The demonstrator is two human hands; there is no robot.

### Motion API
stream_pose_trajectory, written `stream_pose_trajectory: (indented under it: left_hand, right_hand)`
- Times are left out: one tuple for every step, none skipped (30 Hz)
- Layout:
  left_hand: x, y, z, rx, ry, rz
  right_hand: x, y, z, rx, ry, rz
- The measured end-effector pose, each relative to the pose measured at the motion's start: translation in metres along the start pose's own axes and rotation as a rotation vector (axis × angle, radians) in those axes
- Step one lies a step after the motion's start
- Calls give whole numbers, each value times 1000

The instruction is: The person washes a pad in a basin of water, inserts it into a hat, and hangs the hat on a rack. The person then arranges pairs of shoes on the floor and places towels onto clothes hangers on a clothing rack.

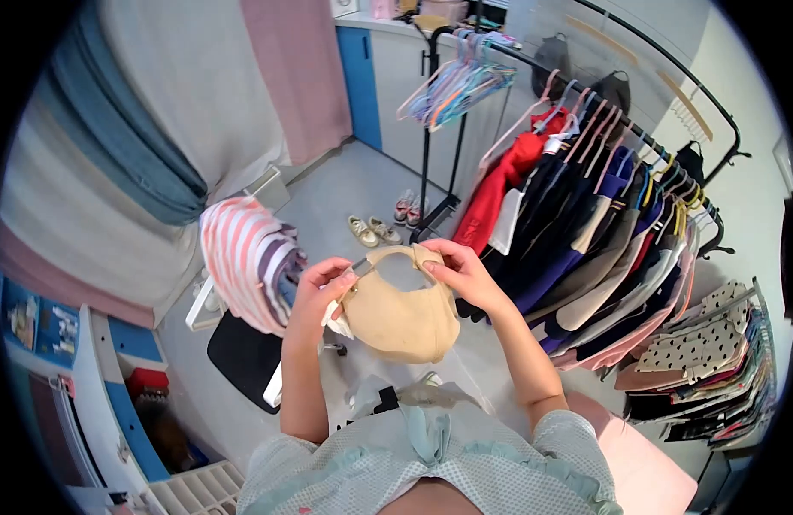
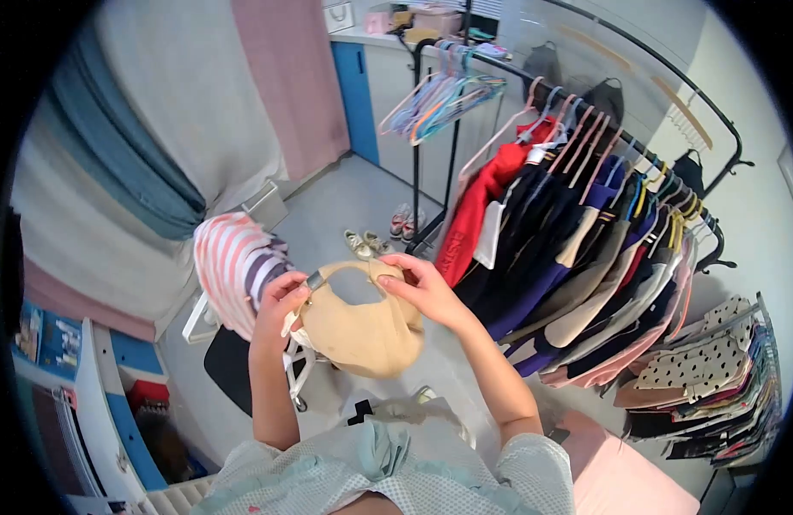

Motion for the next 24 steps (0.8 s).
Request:
stream_pose_trajectory:
  left_hand:
    - [-10, -9, -1, 11, -9, 7]
    - [-20, -17, -3, 6, -34, 5]
    - [-30, -22, -3, 9, -42, 4]
    - [-41, -24, -2, 10, -50, 2]
    - [-51, -27, -4, 18, -59, -7]
    - [-61, -31, -8, 15, -59, -44]
    - [-71, -36, -13, 12, -61, -81]
    - [-82, -40, -19, 11, -64, -117]
    - [-95, -41, -24, 37, -77, -100]
    - [-108, -45, -31, 24, -119, -119]
    - [-122, -50, -38, 9, -162, -136]
    - [-137, -52, -44, -6, -205, -153]
    - [-152, -55, -50, -9, -254, -101]
    - [-169, -57, -57, -12, -305, -45]
    - [-187, -61, -64, -14, -358, 14]
    - [-203, -66, -69, -24, -401, -36]
    - [-219, -73, -73, -33, -441, -89]
    - [-234, -78, -77, -42, -480, -143]
    - [-249, -85, -81, -22, -505, -95]
    - [-264, -94, -87, -24, -560, -119]
    - [-278, -109, -91, -28, -612, -141]
    - [-292, -123, -96, -31, -663, -163]
    - [-306, -137, -100, -36, -691, -129]
    - [-319, -151, -104, -38, -718, -97]
  right_hand:
    - [-2, 11, 7, 12, 19, -22]
    - [-3, 21, 15, 15, 23, -19]
    - [-4, 29, 30, 18, 29, -12]
    - [-9, 36, 40, 20, 34, -3]
    - [-17, 45, 47, 19, 89, -4]
    - [-24, 54, 56, 40, 115, -4]
    - [-30, 61, 67, 49, 125, -19]
    - [-37, 68, 79, 61, 136, -34]
    - [-45, 74, 91, 56, 172, -37]
    - [-53, 81, 104, 51, 212, -49]
    - [-59, 87, 121, 90, 246, -67]
    - [-65, 93, 139, 128, 282, -86]
    - [-72, 99, 154, 148, 321, -90]
    - [-79, 106, 171, 169, 364, -97]
    - [-85, 114, 188, 253, 421, -132]
    - [-92, 121, 201, 281, 471, -181]
    - [-100, 130, 215, 362, 543, -243]
    - [-108, 141, 227, 443, 613, -305]
    - [-117, 152, 239, 472, 707, -360]
    - [-124, 162, 249, 499, 801, -415]
    - [-123, 172, 261, 600, 859, -565]
    - [-125, 184, 273, 623, 929, -635]
    - [-127, 197, 284, 648, 996, -704]
    - [-125, 207, 293, 677, 1060, -773]
Point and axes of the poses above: each hand's wrist, its own x-axis away from the middle knuckle, its own y-axis out of the back of the hand, z = x × y, the point moved 4 cm from there along -x, towards the middle knuckle, and after that the axes turned 13 degrees about -y, right-handed, at the moved point
